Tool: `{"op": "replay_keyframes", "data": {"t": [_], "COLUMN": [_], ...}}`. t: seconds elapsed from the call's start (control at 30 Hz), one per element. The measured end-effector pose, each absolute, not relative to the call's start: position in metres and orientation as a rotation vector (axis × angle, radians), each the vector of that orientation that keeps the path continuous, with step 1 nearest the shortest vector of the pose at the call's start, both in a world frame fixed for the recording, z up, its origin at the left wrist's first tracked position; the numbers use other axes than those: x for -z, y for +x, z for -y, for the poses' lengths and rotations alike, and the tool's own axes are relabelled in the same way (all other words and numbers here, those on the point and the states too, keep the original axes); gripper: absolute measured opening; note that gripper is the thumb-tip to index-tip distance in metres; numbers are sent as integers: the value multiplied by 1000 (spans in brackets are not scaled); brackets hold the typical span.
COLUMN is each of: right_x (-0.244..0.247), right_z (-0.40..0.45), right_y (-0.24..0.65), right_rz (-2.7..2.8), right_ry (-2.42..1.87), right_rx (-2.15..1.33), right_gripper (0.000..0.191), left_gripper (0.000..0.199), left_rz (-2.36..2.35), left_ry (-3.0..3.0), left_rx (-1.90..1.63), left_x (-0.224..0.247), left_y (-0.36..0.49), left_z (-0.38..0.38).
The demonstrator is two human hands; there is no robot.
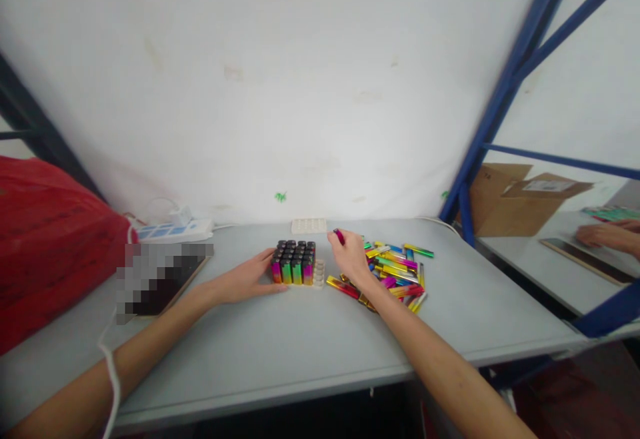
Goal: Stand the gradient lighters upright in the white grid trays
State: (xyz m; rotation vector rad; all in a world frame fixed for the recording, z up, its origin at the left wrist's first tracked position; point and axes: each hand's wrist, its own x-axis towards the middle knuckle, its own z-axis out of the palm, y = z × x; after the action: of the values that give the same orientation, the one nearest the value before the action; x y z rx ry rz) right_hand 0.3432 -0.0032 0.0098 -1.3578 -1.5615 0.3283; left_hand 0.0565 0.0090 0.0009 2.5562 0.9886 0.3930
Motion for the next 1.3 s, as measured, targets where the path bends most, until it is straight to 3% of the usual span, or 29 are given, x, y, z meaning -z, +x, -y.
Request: {"op": "replay_keyframes", "data": {"t": [0.3, 0.73, 1.0, 1.3], "right_x": [-10, -7, -3, 2], "right_z": [5, 6, -1, -6], "right_y": [342, 348, 356, 362], "right_rz": [1680, 1977, 2234, 2418], "right_ry": [-1337, -1309, -1337, -1268], "right_rx": [-337, -250, -136, -149], "right_gripper": [52, 38, 44, 20], "left_gripper": [83, 81, 81, 81], "left_rz": [-997, -993, -1012, -1028], "left_ry": [2551, 2552, 2535, 2540], "left_rx": [-419, -417, -387, -398], "left_x": [0, 2, -1, -2], "left_y": [56, 55, 56, 57], "left_z": [-9, -10, -9, -7]}}
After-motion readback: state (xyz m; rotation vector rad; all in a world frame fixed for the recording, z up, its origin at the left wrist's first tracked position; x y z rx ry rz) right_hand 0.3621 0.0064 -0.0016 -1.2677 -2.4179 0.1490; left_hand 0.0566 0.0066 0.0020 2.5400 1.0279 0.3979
